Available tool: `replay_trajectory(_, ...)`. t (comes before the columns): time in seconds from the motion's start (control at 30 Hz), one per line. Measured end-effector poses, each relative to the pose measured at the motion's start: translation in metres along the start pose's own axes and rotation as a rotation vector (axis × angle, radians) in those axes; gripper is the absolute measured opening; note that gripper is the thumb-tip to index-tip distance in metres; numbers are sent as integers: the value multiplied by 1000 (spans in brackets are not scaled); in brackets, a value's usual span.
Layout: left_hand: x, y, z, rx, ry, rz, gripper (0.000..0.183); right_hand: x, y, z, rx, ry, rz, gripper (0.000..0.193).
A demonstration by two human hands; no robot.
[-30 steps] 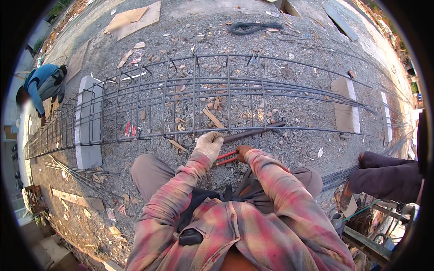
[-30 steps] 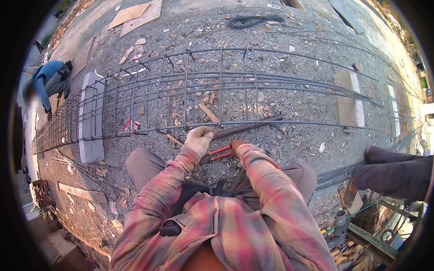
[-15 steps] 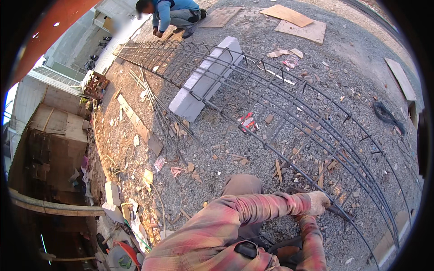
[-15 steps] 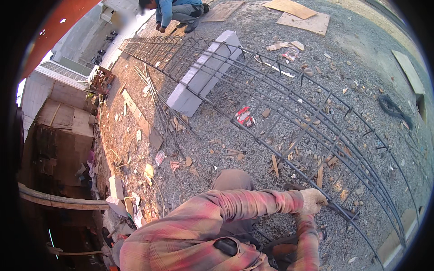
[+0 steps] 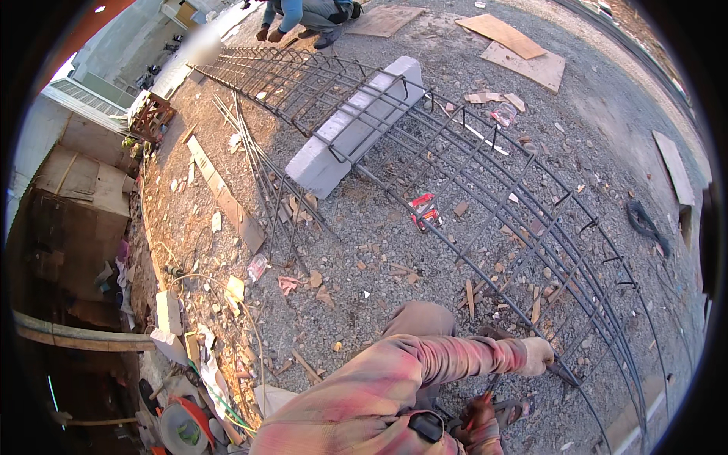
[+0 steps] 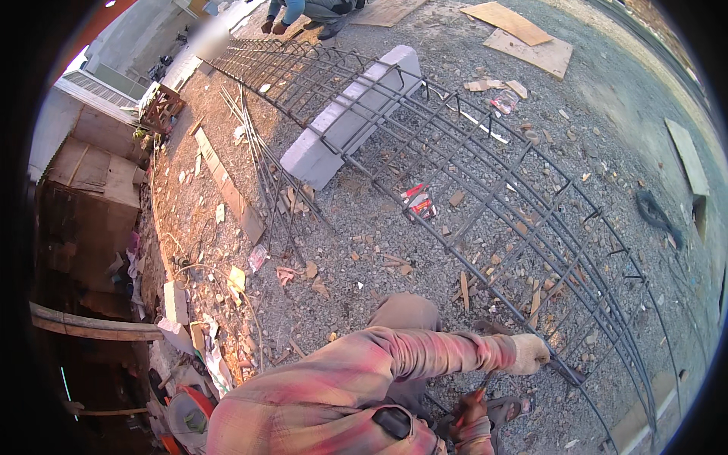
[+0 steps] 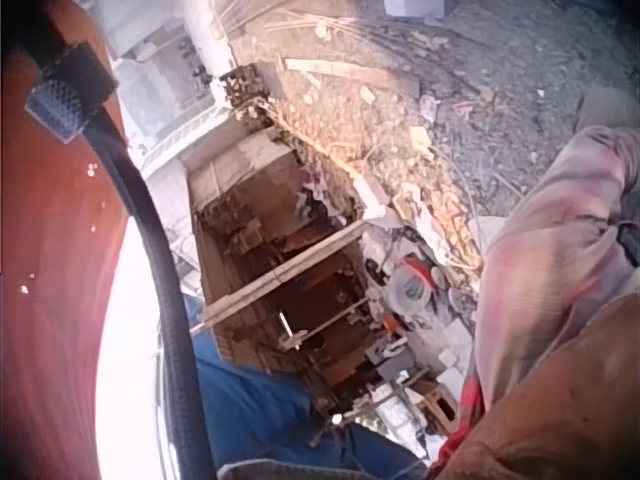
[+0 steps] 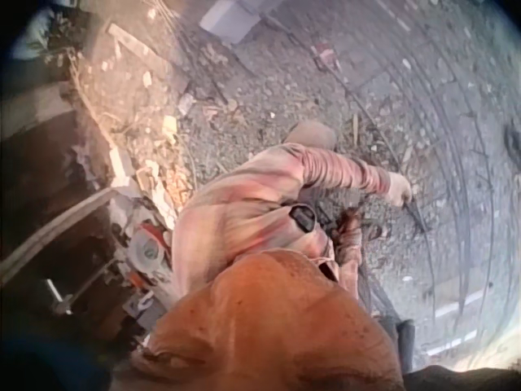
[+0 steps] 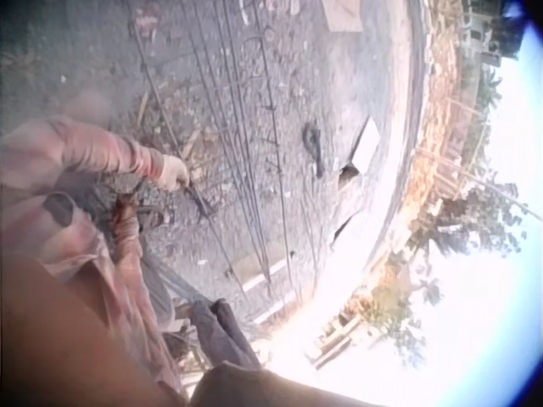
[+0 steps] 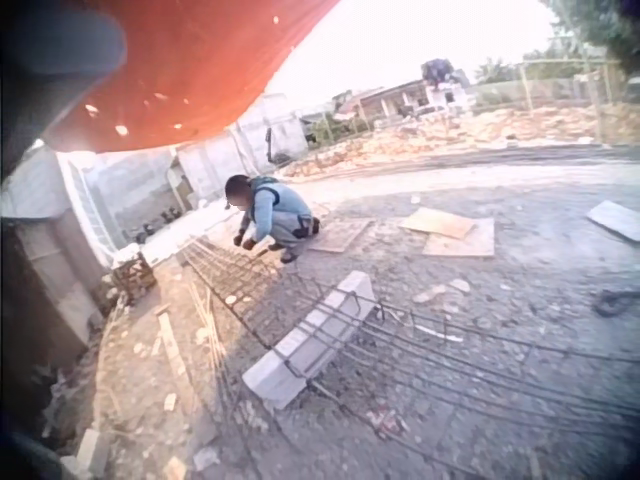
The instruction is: The person constructs a rebar reinforcement cage by tying metal wires around overlapping steel rods and stirrups using a hand tool.
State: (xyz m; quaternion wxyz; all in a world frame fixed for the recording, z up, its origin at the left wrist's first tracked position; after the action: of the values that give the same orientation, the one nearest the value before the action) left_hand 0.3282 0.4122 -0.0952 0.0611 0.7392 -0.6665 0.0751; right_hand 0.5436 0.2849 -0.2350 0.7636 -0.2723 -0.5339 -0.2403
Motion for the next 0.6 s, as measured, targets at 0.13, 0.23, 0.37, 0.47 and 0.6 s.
replay_trajectory(0.13,-3,-4,14,50,15,-43,25,68,2,42,-158,112,-256,19)
replay_trajectory(0.23,-17,-15,-2,89,-96,35,18,72,45,55,-150,212,-167,28)
replay_trajectory(0.37,2,11,7,205,149,-30,25,98,27,109,2,123,-276,31)
replay_trajectory(0.47,-6,-1,4,169,67,-63,26,125,35,119,38,90,-344,35)
replay_trajectory(0.6,-6,-16,-4,114,53,-21,27,132,47,109,177,133,-380,36)
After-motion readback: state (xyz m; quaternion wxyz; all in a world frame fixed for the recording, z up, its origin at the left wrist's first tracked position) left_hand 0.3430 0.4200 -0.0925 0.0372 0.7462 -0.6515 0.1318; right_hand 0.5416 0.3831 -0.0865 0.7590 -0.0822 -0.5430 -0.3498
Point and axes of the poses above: each hand's wrist, its own x-axis away from the middle knuckle, its own y-axis out of the back of the hand, z = x × y, the point moved 8 cm from there along -x, towards the middle knuckle, and after that the axes turned 15 degrees about x, right-handed, at the moved point
